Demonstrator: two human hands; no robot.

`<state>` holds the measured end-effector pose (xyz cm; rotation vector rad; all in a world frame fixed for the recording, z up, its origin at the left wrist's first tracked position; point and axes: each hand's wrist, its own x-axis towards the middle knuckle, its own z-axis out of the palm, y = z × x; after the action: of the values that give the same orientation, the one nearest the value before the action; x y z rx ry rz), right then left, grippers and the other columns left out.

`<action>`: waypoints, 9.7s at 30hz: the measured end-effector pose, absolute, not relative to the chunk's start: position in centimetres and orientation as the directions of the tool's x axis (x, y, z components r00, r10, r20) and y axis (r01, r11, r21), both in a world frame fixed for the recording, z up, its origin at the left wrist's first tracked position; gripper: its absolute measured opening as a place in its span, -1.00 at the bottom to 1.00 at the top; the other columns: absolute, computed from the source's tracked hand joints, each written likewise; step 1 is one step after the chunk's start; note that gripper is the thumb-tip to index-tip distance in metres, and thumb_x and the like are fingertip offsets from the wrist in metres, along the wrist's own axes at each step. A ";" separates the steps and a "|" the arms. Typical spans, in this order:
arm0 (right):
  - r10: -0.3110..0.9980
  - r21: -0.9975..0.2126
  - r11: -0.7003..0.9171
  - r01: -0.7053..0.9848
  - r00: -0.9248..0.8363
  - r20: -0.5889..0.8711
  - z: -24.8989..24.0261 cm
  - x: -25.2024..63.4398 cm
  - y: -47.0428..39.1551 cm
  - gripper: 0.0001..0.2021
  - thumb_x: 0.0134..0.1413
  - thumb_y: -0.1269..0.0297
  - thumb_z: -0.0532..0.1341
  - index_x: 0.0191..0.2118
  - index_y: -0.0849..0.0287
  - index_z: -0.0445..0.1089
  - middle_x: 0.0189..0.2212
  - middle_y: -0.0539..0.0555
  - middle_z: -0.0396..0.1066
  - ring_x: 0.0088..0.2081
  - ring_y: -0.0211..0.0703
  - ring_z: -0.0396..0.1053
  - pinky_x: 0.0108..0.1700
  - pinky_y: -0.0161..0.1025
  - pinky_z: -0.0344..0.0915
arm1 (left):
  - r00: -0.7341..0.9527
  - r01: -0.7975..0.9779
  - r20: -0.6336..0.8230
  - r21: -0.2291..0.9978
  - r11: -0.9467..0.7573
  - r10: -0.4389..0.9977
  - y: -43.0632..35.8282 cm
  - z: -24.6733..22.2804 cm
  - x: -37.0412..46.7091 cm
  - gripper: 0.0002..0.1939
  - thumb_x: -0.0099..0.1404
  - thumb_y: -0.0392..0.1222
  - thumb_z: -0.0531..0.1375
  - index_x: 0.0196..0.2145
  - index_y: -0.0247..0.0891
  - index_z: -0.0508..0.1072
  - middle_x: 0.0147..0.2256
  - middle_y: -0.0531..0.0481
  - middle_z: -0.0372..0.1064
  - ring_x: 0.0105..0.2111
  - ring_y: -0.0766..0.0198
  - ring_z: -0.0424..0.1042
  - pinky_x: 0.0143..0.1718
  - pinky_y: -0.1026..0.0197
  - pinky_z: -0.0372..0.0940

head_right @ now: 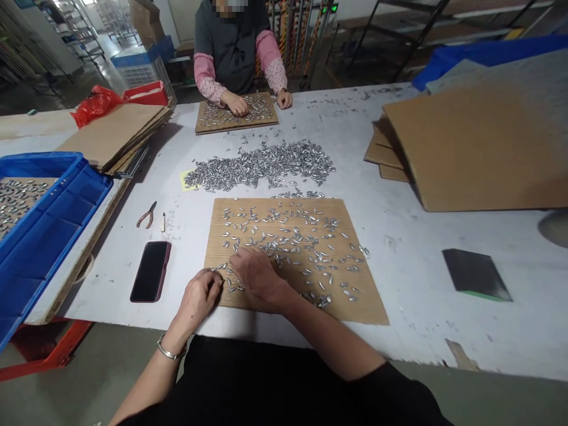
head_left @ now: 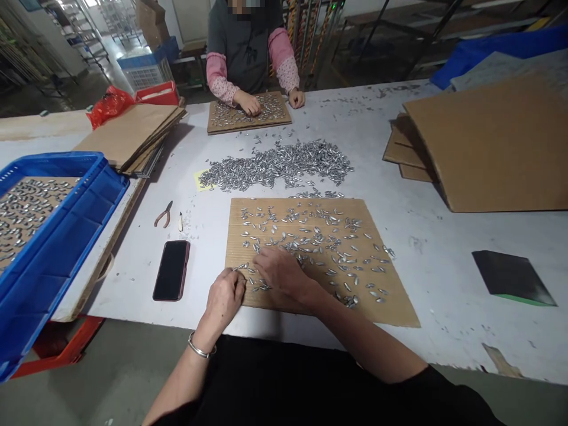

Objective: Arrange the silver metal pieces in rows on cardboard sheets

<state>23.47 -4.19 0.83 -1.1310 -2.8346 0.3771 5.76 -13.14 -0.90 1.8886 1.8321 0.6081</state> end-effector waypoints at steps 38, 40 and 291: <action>0.646 -0.256 0.713 0.653 -0.754 -0.123 -0.8 24.3 -5.3 -0.82 0.30 0.37 0.14 -0.28 0.25 0.48 -0.30 0.17 0.47 -0.24 -0.08 0.34 -0.18 -0.19 0.11 | -0.107 0.768 0.225 0.638 -0.063 0.969 -14.4 -0.3 3.6 -0.82 0.43 -0.17 0.12 -0.26 -0.19 0.51 -0.30 -0.02 0.46 -0.30 0.23 0.48 -0.19 0.17 0.39; 0.661 -0.266 0.702 0.660 -0.744 -0.102 -0.8 24.2 -5.3 -0.83 0.29 0.37 0.15 -0.28 0.25 0.47 -0.30 0.17 0.47 -0.25 -0.08 0.34 -0.19 -0.19 0.10 | -0.089 0.763 0.226 0.641 -0.079 0.970 -14.5 -0.4 3.6 -0.82 0.44 -0.18 0.11 -0.27 -0.19 0.51 -0.30 -0.02 0.47 -0.29 0.22 0.49 -0.18 0.17 0.40; 0.878 -0.376 0.448 0.811 -0.479 0.012 -1.5 27.2 -11.6 -0.83 0.30 0.34 0.18 -0.32 0.20 0.46 -0.33 0.11 0.49 -0.25 -0.13 0.40 -0.19 -0.23 0.16 | 0.042 0.778 0.363 0.573 -0.259 0.931 -15.6 -0.7 7.8 -0.89 0.43 -0.24 0.17 -0.17 -0.18 0.52 -0.26 -0.04 0.50 -0.20 0.18 0.52 -0.17 0.14 0.44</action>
<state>27.24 -11.58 -1.46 -1.4754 -2.4929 0.4772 7.76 -15.57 -0.69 2.0959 1.7598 1.0204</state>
